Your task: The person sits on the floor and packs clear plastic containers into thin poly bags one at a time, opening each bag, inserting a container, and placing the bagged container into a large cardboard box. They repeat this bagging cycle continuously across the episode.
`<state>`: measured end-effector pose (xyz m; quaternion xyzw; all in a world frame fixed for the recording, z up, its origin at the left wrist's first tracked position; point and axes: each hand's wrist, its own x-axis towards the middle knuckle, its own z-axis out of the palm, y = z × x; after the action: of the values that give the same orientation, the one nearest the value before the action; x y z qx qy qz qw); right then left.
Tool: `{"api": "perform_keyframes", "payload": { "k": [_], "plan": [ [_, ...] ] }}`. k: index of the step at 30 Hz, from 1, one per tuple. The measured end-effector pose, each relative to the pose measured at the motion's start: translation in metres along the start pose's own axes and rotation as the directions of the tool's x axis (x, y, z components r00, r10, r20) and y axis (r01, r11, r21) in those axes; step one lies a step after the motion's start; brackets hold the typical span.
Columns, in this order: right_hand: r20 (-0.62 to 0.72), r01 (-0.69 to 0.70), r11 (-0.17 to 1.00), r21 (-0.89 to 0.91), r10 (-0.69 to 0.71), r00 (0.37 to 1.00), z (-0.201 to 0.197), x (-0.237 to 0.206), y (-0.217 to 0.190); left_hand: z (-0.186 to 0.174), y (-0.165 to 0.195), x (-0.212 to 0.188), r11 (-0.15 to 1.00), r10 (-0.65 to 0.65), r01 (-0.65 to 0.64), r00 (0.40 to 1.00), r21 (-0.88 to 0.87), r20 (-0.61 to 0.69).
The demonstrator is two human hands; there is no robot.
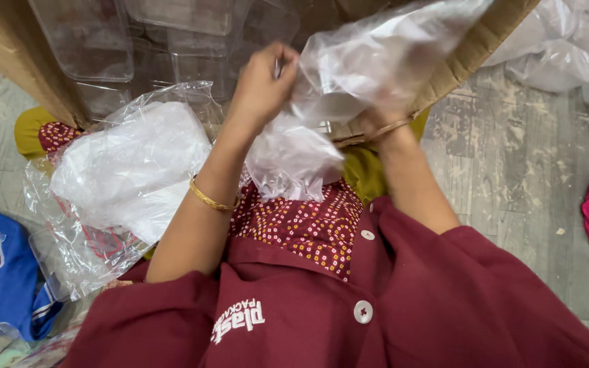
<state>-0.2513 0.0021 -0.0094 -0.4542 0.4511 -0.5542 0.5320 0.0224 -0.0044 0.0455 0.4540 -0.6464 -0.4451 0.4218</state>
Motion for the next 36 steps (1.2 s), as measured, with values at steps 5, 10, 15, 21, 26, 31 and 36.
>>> {"api": "perform_keyframes", "payload": {
  "k": [5, 10, 15, 21, 26, 31, 36],
  "plan": [
    [-0.067, -0.056, 0.998, 0.007, 0.056, 0.996, 0.022, -0.011, 0.044, 0.006, -0.047, -0.018, 0.935, -0.062, 0.059, 0.998, 0.349, -0.001],
    [0.17, -0.078, 0.896, 0.438, 0.003, 0.985, 0.08, -0.043, -0.065, 0.007, -0.055, 0.002, 0.995, -0.069, 0.057, 0.987, 0.086, 0.147],
    [0.482, 0.487, 0.857, -0.167, -0.36, 0.799, 0.132, -0.08, -0.163, 0.023, -0.023, -0.001, 0.952, 0.024, -0.001, 0.997, -0.305, 0.071],
    [0.153, 0.548, 0.561, -0.621, -0.598, 0.786, 0.053, -0.106, -0.144, 0.025, 0.007, 0.005, 0.888, -0.021, 0.137, 0.966, -0.439, 0.258],
    [-0.63, 0.475, 0.868, -0.143, -0.45, 0.633, -0.112, -0.138, -0.089, 0.017, 0.008, 0.008, 0.75, -0.002, 0.191, 0.958, -0.633, 0.287],
    [-0.784, -0.361, 0.893, 0.269, 0.421, 0.457, -0.218, -0.13, -0.001, 0.011, 0.014, 0.004, 0.585, -0.004, 0.295, 0.933, -0.755, 0.361],
    [-0.715, 0.04, 0.941, 0.335, 0.227, 0.661, -0.215, -0.067, -0.016, 0.004, 0.024, 0.002, 0.551, 0.024, 0.306, 0.924, -0.776, 0.382]
  ]
}}
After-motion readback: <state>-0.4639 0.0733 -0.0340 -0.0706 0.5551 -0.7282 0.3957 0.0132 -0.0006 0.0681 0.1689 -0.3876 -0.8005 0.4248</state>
